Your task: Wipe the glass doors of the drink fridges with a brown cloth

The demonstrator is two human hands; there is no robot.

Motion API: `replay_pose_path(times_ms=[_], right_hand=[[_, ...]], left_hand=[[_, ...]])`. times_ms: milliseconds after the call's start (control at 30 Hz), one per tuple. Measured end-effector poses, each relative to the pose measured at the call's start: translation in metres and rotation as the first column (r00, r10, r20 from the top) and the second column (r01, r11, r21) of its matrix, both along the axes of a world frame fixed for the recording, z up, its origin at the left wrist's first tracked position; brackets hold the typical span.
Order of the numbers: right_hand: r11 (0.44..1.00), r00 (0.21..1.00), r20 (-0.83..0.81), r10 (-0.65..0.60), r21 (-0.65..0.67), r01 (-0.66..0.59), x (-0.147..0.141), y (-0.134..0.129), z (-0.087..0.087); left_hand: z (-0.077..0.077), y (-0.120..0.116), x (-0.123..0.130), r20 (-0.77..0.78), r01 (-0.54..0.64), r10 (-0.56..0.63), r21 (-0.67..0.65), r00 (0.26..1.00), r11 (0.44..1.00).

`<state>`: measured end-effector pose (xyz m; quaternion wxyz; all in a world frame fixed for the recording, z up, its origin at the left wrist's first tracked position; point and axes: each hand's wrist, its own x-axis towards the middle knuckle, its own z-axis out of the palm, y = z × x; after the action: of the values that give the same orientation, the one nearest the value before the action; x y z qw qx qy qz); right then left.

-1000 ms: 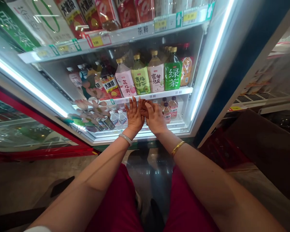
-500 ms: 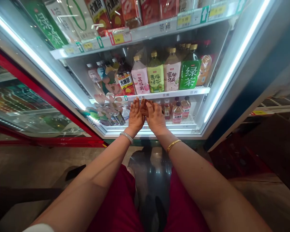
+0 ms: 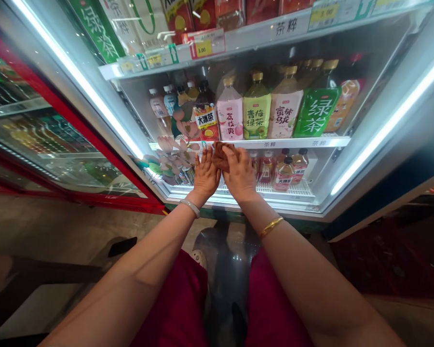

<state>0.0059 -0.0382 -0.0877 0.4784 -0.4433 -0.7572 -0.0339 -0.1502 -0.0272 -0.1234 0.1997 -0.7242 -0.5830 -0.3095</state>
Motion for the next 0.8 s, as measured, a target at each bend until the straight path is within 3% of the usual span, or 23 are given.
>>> replay_pose_path(times_ms=[133,233,367,533,600,800], right_hand=[[0.996,0.994,-0.091,-0.065,0.061,0.07,-0.002,0.007,0.02],[1.0,0.996,0.086,-0.004,0.023,0.002,-0.021,0.004,0.007],[0.991,0.943,0.31,0.125,-0.086,-0.103,-0.041,-0.002,-0.012],[0.997,0.992,0.124,0.009,0.08,-0.019,-0.024,0.005,0.009],[0.996,0.996,0.088,-0.029,0.086,0.021,-0.022,0.006,0.01],[0.985,0.914,0.376,0.153,-0.129,-0.112,-0.043,-0.004,-0.029]], left_hand=[[0.0,-0.004,-0.016,0.027,-0.043,0.042,0.047,0.999,0.998],[-0.004,-0.008,-0.031,0.018,-0.05,0.05,0.019,0.999,0.999],[-0.01,-0.014,-0.052,-0.019,-0.052,0.052,-0.024,0.998,0.998],[-0.009,-0.017,-0.053,-0.009,-0.053,0.053,0.012,0.999,0.999],[-0.012,-0.018,-0.049,-0.002,-0.056,0.056,0.017,0.998,0.998],[-0.035,-0.024,-0.043,0.024,-0.063,0.065,-0.063,0.998,0.996]])
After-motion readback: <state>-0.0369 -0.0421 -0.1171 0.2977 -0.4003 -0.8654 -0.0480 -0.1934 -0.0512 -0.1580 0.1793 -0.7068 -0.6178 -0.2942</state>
